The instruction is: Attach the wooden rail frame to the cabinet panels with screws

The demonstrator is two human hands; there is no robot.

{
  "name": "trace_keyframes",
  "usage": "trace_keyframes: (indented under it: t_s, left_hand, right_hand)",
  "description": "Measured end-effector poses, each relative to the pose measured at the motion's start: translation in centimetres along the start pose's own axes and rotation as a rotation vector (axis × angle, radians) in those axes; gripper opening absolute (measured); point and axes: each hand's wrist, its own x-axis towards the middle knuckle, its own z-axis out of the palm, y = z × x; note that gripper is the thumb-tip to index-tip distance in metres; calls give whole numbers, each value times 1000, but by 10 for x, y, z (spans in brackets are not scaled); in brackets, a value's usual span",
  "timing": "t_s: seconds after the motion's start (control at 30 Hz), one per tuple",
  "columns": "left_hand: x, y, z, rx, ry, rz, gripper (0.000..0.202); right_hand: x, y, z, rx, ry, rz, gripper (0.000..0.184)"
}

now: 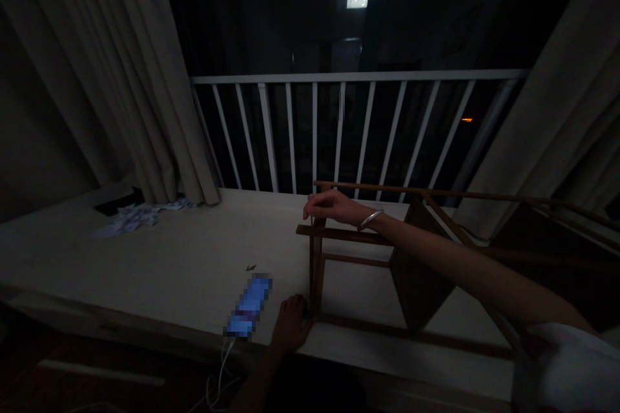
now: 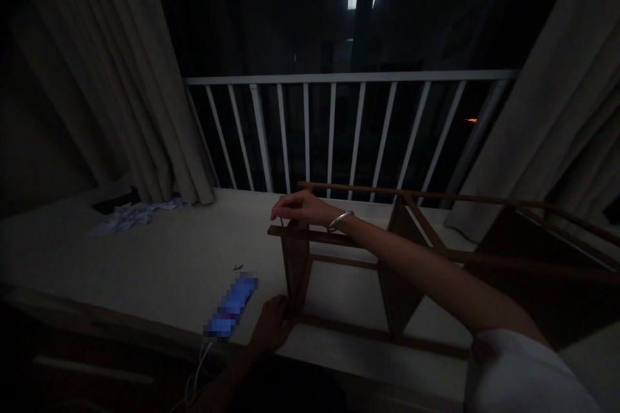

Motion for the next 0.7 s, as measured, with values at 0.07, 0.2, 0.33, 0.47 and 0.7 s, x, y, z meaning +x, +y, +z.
trace_keyframes:
  t_s: [0.07, 0.2, 0.33, 0.47, 0.7]
  left_hand:
    - [0, 0, 0, -1, -3, -4, 39]
    - [0, 0, -2, -3, -4, 2, 40]
    - [0, 1, -2, -5, -5, -1, 37]
    - [0, 1, -2, -8, -14, -10, 36]
    - [1, 3, -5, -22, -13, -7, 35]
  right_hand:
    - [0, 0, 0, 10, 1, 39, 31]
    - [-1, 1, 0, 89, -12, 105, 31]
    - [-1, 3, 1, 91, -3, 160, 30]
    - [0, 5, 2, 69, 29, 194, 30]
    - [1, 2, 3, 121, 34, 182, 29]
